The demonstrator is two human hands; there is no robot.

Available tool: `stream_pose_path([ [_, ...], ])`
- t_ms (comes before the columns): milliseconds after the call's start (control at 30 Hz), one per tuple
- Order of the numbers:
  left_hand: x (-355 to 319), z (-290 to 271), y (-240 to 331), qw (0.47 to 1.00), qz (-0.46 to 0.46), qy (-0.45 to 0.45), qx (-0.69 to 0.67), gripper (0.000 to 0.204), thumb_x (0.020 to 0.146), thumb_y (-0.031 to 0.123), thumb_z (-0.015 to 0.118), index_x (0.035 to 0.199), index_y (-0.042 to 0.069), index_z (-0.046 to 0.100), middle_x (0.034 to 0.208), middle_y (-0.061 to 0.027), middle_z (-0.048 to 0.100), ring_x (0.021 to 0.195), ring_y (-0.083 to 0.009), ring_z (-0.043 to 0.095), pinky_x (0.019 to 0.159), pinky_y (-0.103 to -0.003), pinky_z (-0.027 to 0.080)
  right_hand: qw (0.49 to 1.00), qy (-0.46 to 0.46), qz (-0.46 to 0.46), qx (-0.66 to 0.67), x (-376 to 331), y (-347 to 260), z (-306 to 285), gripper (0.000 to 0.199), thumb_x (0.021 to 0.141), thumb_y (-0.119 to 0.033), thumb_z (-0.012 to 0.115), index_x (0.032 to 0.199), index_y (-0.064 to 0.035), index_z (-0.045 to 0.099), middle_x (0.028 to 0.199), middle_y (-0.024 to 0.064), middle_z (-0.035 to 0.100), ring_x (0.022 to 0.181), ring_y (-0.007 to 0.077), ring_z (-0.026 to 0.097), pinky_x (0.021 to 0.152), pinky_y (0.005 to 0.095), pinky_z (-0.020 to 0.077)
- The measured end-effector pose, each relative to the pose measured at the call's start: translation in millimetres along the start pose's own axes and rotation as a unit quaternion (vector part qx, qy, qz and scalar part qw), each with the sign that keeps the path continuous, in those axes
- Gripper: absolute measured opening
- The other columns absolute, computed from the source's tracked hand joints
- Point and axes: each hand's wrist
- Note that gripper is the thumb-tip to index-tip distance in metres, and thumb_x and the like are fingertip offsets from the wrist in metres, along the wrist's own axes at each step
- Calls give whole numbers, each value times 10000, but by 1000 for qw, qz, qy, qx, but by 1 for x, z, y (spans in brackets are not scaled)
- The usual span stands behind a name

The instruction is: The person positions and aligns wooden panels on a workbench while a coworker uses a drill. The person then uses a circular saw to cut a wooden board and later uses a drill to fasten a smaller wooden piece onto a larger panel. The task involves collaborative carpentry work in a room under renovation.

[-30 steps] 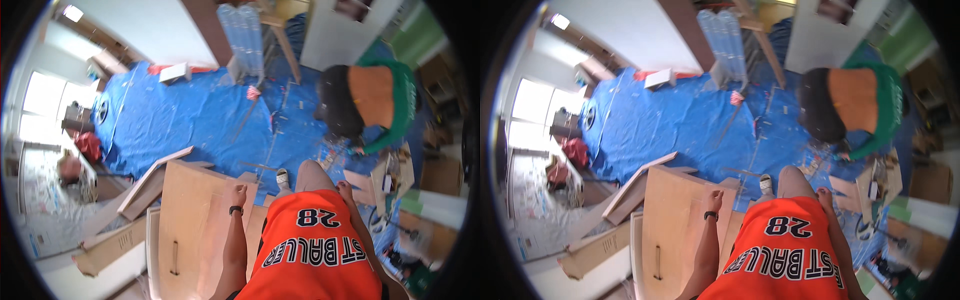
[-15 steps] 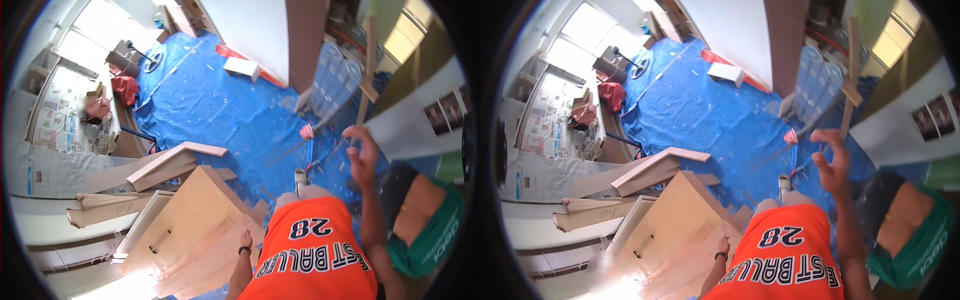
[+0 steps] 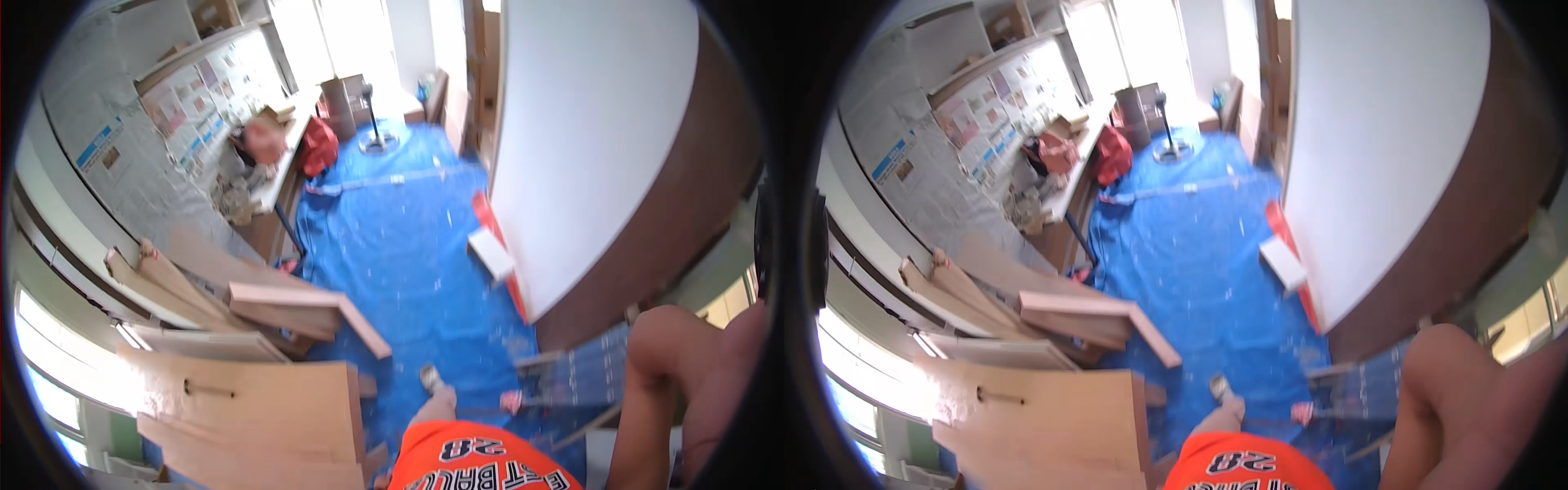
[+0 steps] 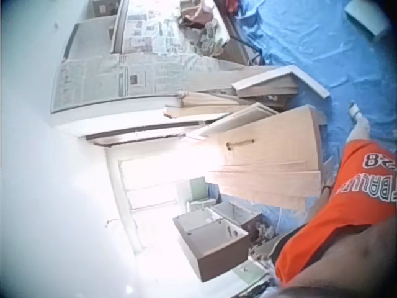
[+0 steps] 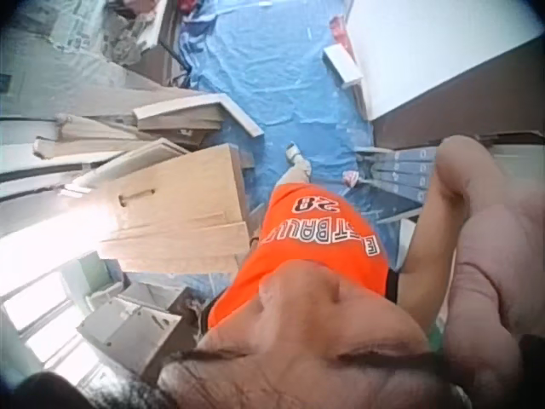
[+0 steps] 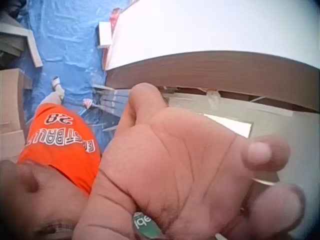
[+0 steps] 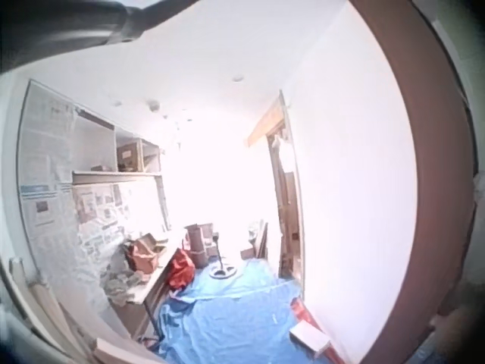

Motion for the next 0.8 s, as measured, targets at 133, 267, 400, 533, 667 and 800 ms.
stream_pose_path([
  [133, 100, -68, 139, 999, 27, 19, -37, 573, 926, 502, 423, 1042, -1, 672, 1055, -304, 633, 1045, -436, 595, 892, -486, 459, 1000, -11, 7, 14, 39, 52, 75, 627, 870, -520, 568, 1132, 49, 573, 958, 159, 624, 981, 263, 570, 885, 381, 449],
  [267, 182, -165, 311, 987, 116, 56, -93, 559, 919, 492, 431, 1036, 2, 675, 1045, -298, 637, 1032, -430, 600, 883, -481, 463, 999, -9, 10, 35, 100, 93, 147, 616, 866, -511, 575, 1130, 45, 577, 960, 156, 627, 975, 260, 573, 877, 378, 450],
  [400, 227, -282, 461, 962, 211, 112, -132, 546, 911, 482, 440, 1031, 5, 678, 1035, -293, 640, 1019, -424, 605, 874, -475, 467, 996, 18, 6, 89, 178, 133, 223, 605, 863, -502, 583, 1129, 41, 582, 963, 154, 630, 969, 257, 576, 868, 374, 451],
  [533, 252, -383, 555, 934, 275, 162, -161, 532, 904, 472, 449, 1025, 9, 680, 1025, -287, 644, 1006, -418, 610, 865, -470, 470, 988, 51, -30, 142, 256, 158, 298, 594, 860, -492, 591, 1128, 37, 586, 965, 151, 633, 963, 255, 579, 859, 371, 452],
  [667, 253, -447, 566, 916, 281, 214, -188, 518, 896, 462, 458, 1020, 12, 683, 1014, -282, 648, 994, -411, 615, 857, -464, 474, 969, 84, -72, 221, 308, 166, 369, 583, 857, -483, 599, 1126, 33, 590, 968, 149, 636, 956, 252, 582, 851, 368, 453],
  [800, 215, -463, 532, 903, 252, 270, -221, 505, 889, 452, 466, 1014, 15, 686, 1004, -276, 651, 981, -405, 620, 848, -459, 478, 942, 119, -85, 303, 334, 159, 392, 572, 853, -474, 606, 1125, 29, 594, 971, 147, 639, 950, 249, 585, 842, 365, 453],
])
Point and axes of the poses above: each hand's wrist, its own x-axis towards the middle knuckle, its own z-axis out of the palm, y = z × x
